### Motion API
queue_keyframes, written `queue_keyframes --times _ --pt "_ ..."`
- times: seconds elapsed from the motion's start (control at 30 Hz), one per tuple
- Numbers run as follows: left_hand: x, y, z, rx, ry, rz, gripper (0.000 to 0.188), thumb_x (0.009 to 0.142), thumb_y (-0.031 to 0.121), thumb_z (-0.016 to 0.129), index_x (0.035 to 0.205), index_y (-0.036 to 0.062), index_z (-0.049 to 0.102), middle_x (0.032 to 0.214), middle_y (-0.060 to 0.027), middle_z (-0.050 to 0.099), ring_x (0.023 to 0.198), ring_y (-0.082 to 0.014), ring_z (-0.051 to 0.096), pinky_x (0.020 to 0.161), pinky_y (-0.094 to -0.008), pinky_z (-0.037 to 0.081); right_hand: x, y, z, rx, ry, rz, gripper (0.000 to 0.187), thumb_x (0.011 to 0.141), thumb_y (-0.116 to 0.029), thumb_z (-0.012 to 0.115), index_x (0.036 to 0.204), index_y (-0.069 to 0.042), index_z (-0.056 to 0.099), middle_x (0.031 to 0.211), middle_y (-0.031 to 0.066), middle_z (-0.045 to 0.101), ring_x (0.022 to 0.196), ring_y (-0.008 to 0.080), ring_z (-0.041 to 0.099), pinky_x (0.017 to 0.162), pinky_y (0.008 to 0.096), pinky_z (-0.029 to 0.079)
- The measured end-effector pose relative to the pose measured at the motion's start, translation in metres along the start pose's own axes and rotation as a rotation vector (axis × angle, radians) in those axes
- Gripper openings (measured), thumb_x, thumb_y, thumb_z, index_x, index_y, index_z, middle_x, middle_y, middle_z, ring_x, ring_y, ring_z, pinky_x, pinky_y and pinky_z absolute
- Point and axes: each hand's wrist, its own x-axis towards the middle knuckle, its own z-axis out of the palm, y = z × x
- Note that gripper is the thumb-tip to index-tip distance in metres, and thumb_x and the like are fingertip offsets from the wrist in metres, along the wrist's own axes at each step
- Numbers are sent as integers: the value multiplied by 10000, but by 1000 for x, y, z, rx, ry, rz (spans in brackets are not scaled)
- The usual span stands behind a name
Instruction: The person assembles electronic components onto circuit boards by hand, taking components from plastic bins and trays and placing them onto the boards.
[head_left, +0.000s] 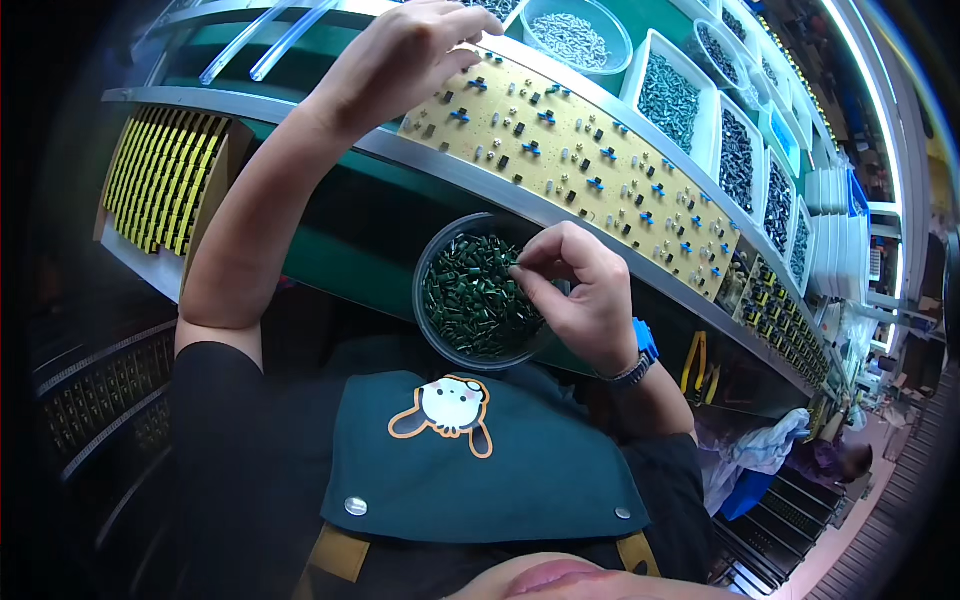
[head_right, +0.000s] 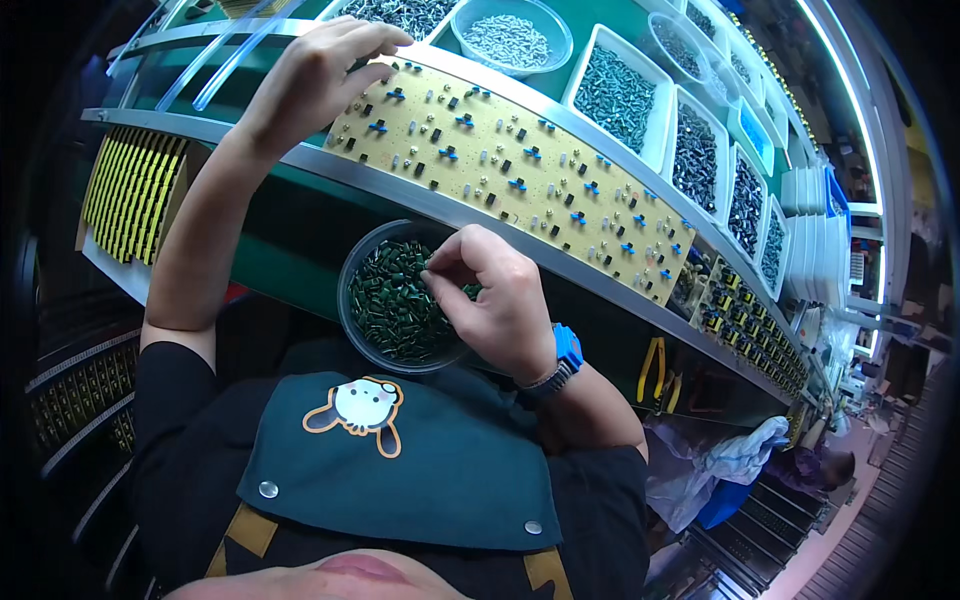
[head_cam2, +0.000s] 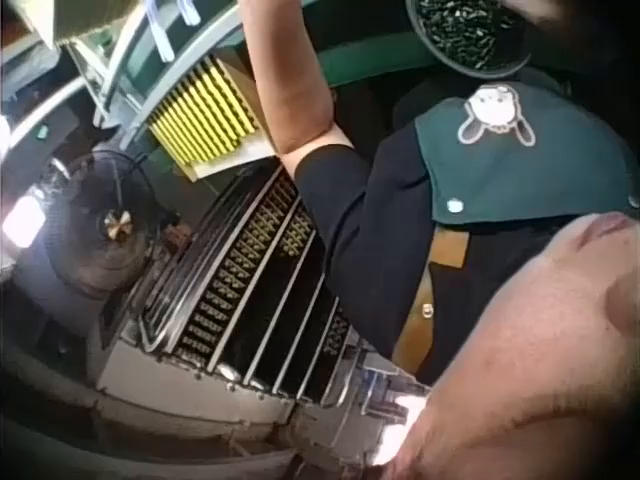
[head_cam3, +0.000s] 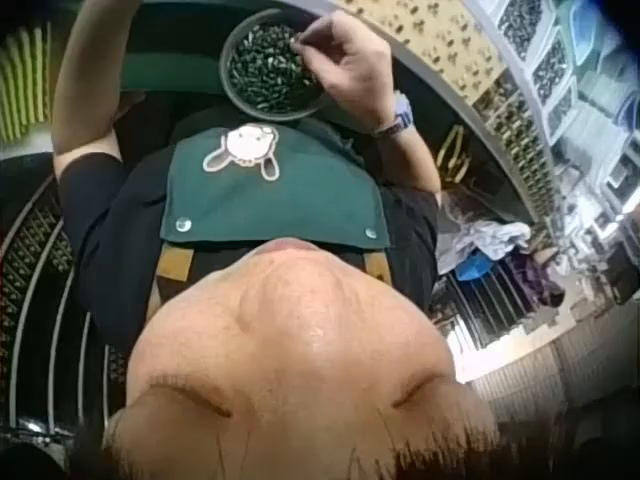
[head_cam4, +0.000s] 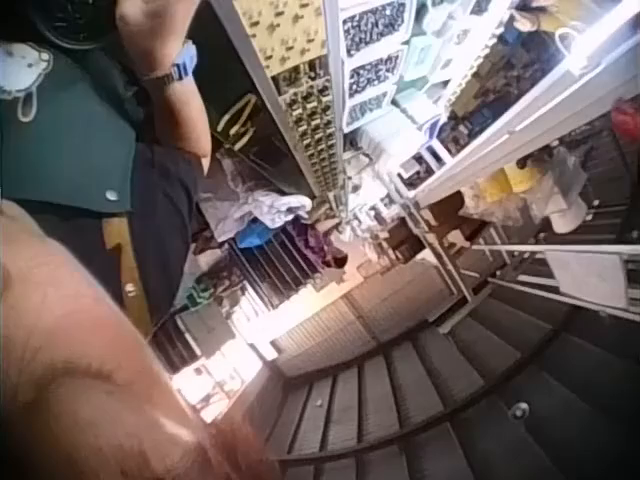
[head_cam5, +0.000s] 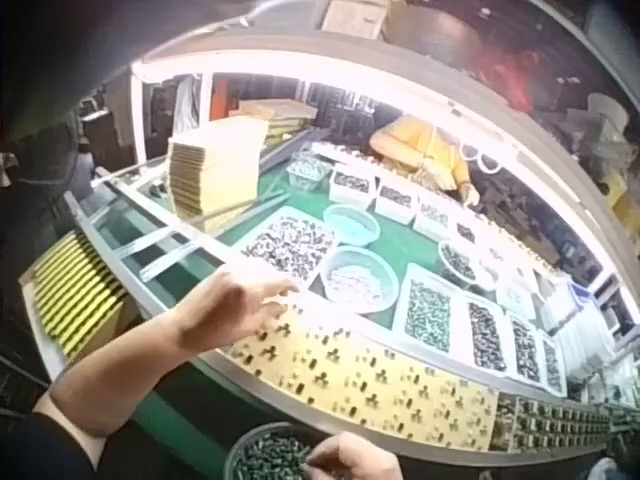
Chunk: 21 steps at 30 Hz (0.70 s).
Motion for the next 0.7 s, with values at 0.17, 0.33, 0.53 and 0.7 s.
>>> queue_keyframes --times 0.17,0.33,0.53,0.7 --pt "-21 57 -48 -191 -518 -68 141 835 -17 714 968 25 693 883 -99 709 733 -264 655 719 -373 566 1 -5 1 18 126 -43 274 902 105 668 1143 -5 738 952 69 682 792 127 619 742 207 523" --pt "-62 111 -44 -258 -915 64 55 832 60 680 879 49 655 892 -109 658 798 -290 656 748 -390 551 6 4 -1 316 186 21 244 888 126 666 1083 3 746 932 51 662 740 114 575 670 207 464" --pt "-74 117 -29 -273 -751 75 40 842 76 680 865 47 662 899 -98 650 800 -272 640 747 -378 551 56 0 -21 -228 421 -310 152 899 108 677 982 8 757 929 55 690 730 114 579 644 230 458" --pt "-83 118 -26 -339 -568 22 51 833 46 698 881 30 701 874 -95 674 790 -266 656 740 -363 563 94 7 -14 -445 477 -422 125 876 88 693 955 12 753 933 64 695 725 160 605 665 279 497"
